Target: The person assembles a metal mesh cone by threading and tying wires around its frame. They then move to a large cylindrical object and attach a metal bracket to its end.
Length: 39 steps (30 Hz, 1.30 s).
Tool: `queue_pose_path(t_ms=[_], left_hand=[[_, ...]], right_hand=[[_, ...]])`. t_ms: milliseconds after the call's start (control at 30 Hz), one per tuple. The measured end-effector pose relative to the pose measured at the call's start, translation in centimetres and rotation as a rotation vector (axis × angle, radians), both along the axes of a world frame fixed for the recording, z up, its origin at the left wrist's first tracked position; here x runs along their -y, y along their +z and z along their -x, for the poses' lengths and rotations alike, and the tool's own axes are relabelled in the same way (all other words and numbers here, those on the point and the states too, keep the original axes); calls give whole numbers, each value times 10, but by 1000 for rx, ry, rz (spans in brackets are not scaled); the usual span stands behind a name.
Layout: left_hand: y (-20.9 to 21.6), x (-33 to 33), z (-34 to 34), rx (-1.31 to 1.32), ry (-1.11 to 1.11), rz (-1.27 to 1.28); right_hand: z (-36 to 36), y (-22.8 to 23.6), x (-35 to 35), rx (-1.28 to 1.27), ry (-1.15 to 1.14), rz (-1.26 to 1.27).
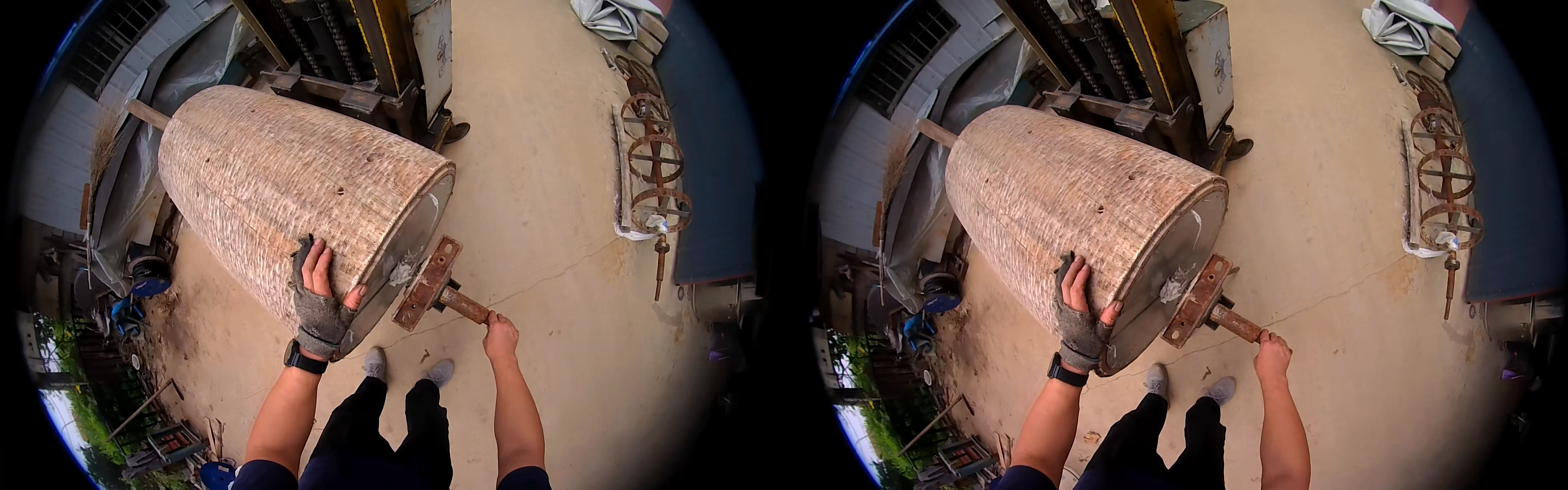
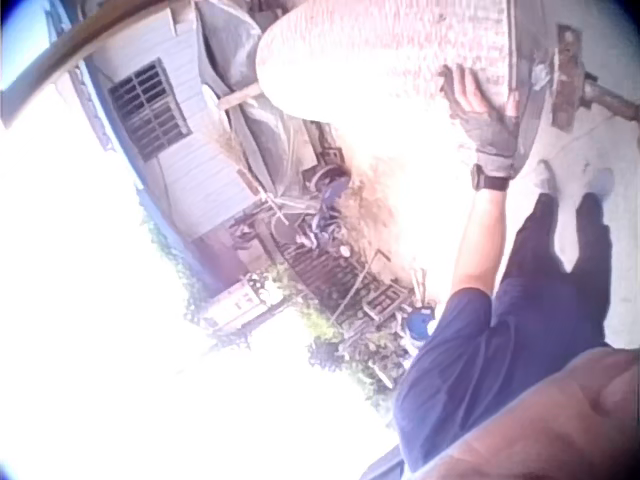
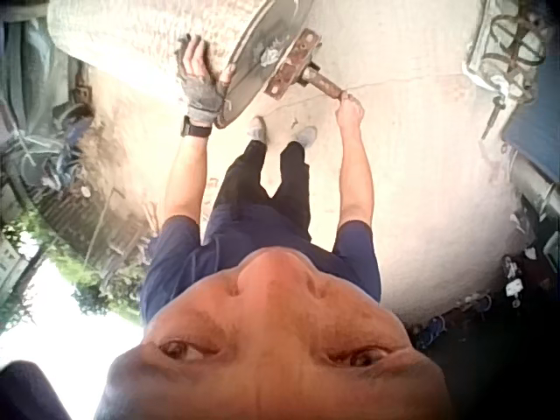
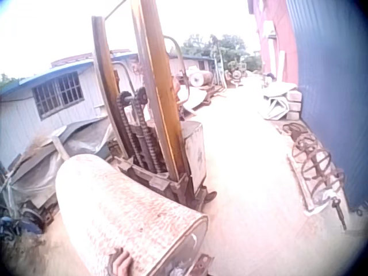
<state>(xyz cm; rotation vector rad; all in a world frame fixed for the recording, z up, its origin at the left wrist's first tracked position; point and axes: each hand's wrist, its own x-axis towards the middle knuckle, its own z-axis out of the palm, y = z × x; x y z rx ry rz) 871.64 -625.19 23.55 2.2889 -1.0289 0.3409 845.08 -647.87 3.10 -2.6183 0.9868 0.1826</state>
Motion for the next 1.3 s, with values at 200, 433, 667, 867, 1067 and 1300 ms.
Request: queue_pose_path(t_ms=[200, 433, 667, 867, 1067, 1300], left_hand=[[4, -5, 1, -44, 9, -9], [8, -6, 1, -35, 7, -12], [8, -5, 2, -19, 13, -26], [12, -4, 3, -27, 27, -42], [12, -10, 2, -20, 35, -45], [16, 7, -1, 26, 1, -29]], right_hand=[[-2, 1, -3, -9, 1, 1], [0, -6, -5, 22, 0, -14], [1, -8, -2, 30, -7, -13], [2, -8, -2, 42, -12, -24], [-2, -5, -7, 0, -2, -15], [1, -3, 2, 1, -59, -23]])
